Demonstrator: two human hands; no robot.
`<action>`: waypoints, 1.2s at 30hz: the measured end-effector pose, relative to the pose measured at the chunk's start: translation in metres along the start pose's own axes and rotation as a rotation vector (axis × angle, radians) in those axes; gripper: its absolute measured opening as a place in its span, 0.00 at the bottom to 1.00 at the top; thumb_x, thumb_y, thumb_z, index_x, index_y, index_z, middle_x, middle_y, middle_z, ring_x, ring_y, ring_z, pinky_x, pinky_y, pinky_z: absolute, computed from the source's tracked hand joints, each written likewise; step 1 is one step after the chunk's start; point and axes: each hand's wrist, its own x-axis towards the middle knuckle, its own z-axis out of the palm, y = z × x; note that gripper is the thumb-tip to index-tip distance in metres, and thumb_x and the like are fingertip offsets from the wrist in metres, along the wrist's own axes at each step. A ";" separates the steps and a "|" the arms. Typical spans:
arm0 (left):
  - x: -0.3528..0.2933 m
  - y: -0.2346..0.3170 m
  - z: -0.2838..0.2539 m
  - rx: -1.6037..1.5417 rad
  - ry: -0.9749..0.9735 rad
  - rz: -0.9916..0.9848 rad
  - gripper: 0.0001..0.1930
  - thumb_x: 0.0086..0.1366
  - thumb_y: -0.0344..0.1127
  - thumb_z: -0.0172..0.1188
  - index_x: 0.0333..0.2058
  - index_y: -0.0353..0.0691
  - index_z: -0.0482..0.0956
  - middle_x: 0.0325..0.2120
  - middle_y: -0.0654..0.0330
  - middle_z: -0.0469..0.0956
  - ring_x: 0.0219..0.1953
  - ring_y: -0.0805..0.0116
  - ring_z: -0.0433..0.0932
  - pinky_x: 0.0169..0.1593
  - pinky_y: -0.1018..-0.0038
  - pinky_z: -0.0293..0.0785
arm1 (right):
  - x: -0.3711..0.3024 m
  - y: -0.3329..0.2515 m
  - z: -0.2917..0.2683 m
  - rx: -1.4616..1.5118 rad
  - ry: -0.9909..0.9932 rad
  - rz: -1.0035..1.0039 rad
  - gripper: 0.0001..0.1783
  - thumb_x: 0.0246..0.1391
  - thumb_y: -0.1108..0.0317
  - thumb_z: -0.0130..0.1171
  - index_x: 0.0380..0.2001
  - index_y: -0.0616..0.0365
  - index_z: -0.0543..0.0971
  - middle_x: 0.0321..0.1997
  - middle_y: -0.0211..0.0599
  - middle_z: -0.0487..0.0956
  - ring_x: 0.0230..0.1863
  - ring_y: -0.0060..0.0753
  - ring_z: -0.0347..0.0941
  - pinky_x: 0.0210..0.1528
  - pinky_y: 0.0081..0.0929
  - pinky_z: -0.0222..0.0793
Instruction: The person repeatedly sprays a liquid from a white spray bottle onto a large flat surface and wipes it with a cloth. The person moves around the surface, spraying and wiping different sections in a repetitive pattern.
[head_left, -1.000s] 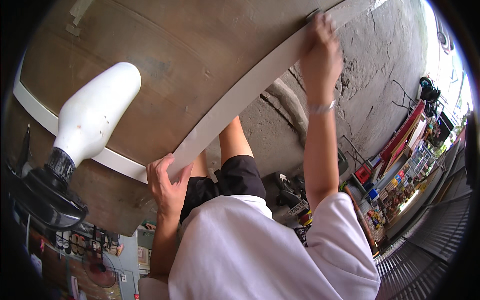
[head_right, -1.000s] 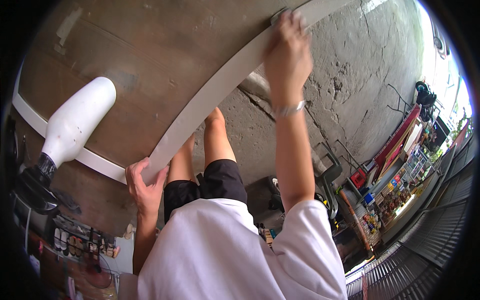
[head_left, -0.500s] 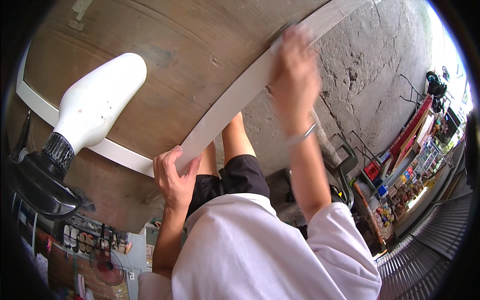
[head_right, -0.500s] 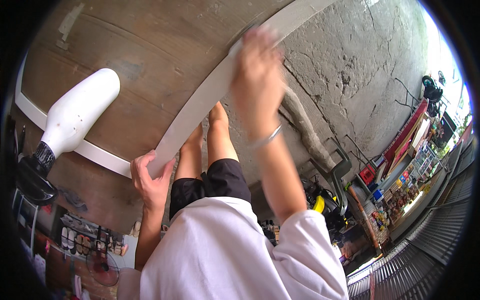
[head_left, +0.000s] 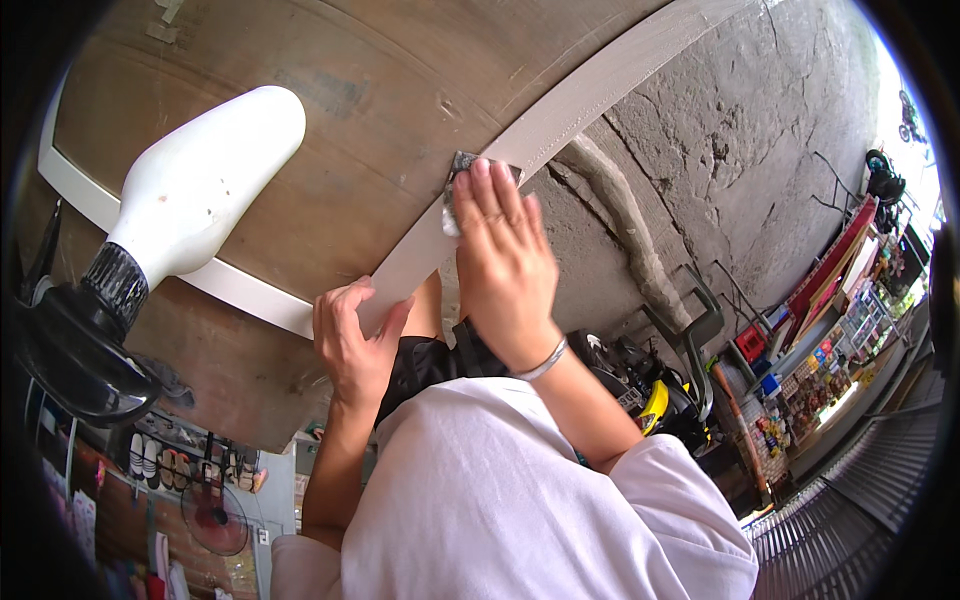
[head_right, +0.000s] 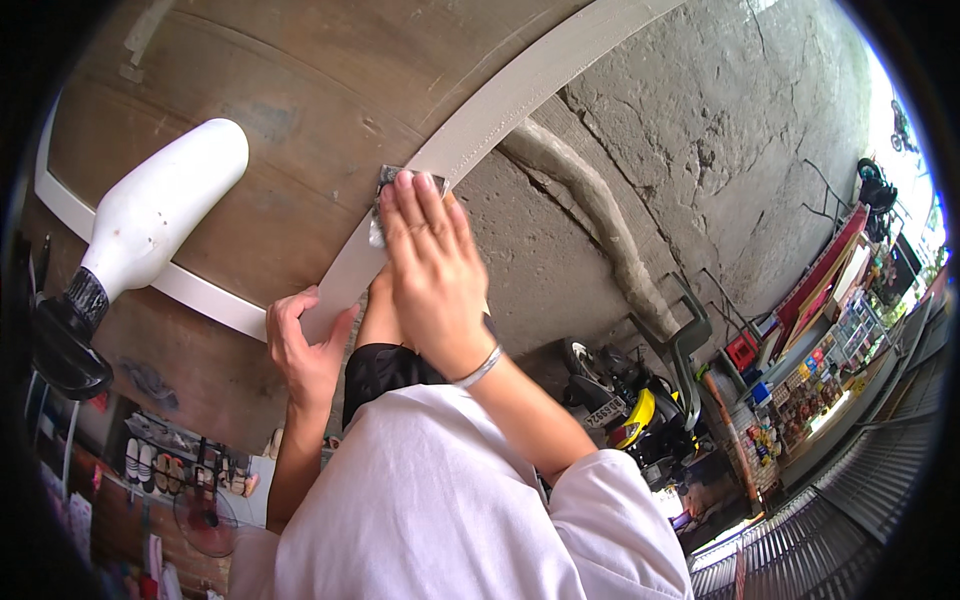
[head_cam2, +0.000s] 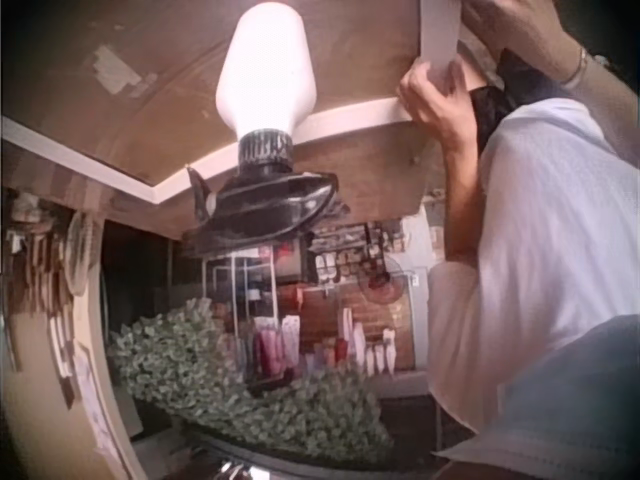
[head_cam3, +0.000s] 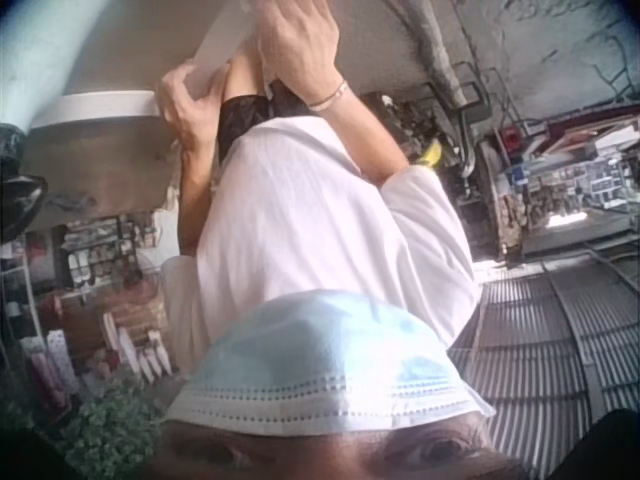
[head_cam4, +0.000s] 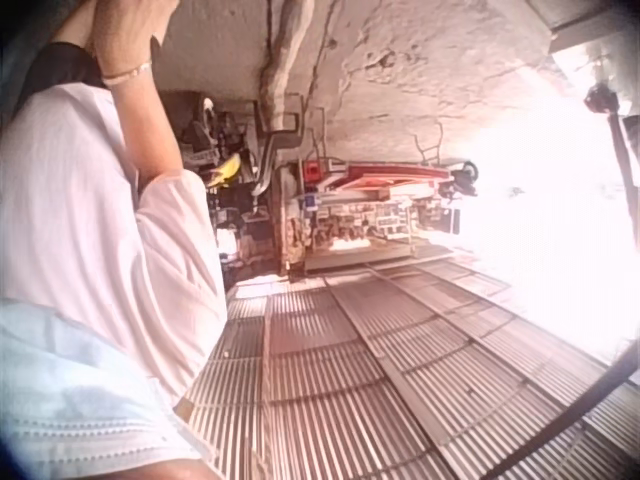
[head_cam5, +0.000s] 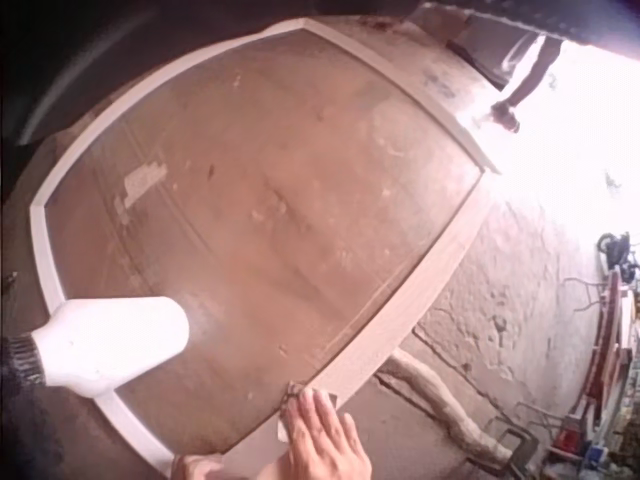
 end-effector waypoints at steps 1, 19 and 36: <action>0.000 0.000 0.000 -0.003 0.001 0.005 0.26 0.53 0.38 0.82 0.44 0.39 0.75 0.40 0.54 0.83 0.39 0.52 0.80 0.45 0.58 0.77 | 0.005 0.012 0.001 0.013 0.006 0.002 0.30 0.60 0.77 0.59 0.67 0.56 0.75 0.74 0.45 0.71 0.76 0.43 0.66 0.74 0.48 0.63; 0.006 -0.001 -0.001 -0.019 -0.019 0.036 0.25 0.56 0.41 0.80 0.45 0.39 0.76 0.39 0.56 0.81 0.37 0.53 0.79 0.43 0.58 0.77 | 0.000 0.017 0.015 -0.052 0.191 0.148 0.29 0.63 0.76 0.56 0.68 0.57 0.75 0.76 0.47 0.67 0.78 0.45 0.62 0.78 0.43 0.56; 0.006 -0.004 -0.001 -0.011 -0.042 0.036 0.26 0.55 0.43 0.81 0.42 0.38 0.76 0.37 0.56 0.80 0.38 0.52 0.79 0.44 0.58 0.76 | 0.033 0.030 0.000 -0.189 0.288 0.197 0.27 0.64 0.74 0.53 0.67 0.62 0.75 0.74 0.49 0.71 0.77 0.48 0.63 0.77 0.48 0.57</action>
